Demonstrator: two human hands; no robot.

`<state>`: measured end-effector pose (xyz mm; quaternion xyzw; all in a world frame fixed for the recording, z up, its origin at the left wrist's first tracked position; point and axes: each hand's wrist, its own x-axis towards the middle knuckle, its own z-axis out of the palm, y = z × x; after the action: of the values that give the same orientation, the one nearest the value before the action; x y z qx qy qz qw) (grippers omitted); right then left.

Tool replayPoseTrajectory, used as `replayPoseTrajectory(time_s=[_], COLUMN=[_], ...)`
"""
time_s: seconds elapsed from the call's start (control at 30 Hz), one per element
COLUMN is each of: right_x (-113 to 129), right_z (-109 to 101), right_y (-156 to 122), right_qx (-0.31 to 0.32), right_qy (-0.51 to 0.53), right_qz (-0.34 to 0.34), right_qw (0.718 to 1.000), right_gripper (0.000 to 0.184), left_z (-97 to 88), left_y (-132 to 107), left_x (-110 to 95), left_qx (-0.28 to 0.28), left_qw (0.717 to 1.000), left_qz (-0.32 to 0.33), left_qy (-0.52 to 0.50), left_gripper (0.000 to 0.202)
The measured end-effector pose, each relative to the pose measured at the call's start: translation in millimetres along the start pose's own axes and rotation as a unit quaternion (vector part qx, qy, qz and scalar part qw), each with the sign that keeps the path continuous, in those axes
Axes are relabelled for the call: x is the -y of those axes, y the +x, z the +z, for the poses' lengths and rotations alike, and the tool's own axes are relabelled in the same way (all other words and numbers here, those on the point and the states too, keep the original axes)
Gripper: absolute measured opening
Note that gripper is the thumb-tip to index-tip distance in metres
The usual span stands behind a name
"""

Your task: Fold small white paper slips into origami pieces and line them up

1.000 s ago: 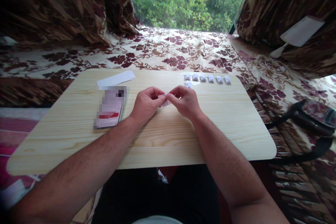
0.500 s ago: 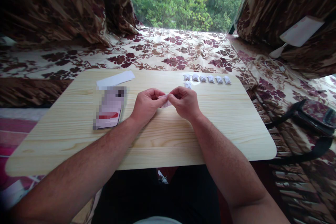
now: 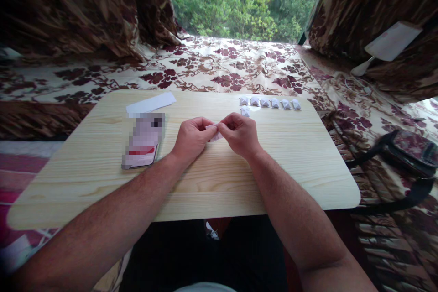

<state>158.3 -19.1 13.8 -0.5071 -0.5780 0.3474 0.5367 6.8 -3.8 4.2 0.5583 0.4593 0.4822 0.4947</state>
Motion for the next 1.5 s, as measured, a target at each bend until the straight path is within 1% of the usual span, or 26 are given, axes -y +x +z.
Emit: replayPoseTrajectory(time_s=[0.1,0.17,0.23,0.33,0.47,0.7,1.13,1.33,1.5], right_x=[1.0,1.9,2.7,3.2,2.6,3.4,5.5,4.2,4.5], right_z=[1.0,1.1,0.5,-0.7,-1.7,-2.8,-1.9,-1.3,-2.2], right_y=[1.5,2.8,3.7,4.1,4.0,4.0,3.9,3.7,3.1], right_qx=[-0.008,-0.014,-0.007,0.011,0.010,0.013,0.021,0.033,0.037], right_qy=[0.033,0.066,0.079,0.061,0.051,0.062,0.095,0.091,0.067], right_qz=[-0.004,0.006,0.023,0.041,0.041,0.047,0.058,0.052,0.053], right_qw=[0.999,0.998,0.997,0.997,0.998,0.997,0.994,0.994,0.996], right_gripper=[0.019,0.024,0.028,0.025,0.022,0.018,0.018,0.020,0.022], left_z=[0.5,0.5,0.3,0.2,0.6,0.2,1.8,-0.6,-1.5], left_y=[1.1,2.0,2.6,2.4,1.0,0.6,-1.7,-0.5,0.3], left_x=[1.7,2.5,2.8,2.1,0.4,-1.0,-4.8,-4.6,-1.7], left_qx=[-0.017,-0.026,-0.028,-0.025,-0.016,0.010,0.012,0.008,0.007], left_qw=[1.000,0.999,0.999,0.999,0.999,0.999,0.999,0.999,0.999], left_qz=[-0.005,-0.006,-0.007,-0.004,-0.006,-0.005,-0.011,0.018,0.025], left_qy=[-0.014,-0.022,-0.027,-0.036,-0.041,-0.050,-0.050,-0.031,-0.018], left_gripper=[0.025,0.025,0.025,0.025,0.025,0.024,0.026,0.026,0.026])
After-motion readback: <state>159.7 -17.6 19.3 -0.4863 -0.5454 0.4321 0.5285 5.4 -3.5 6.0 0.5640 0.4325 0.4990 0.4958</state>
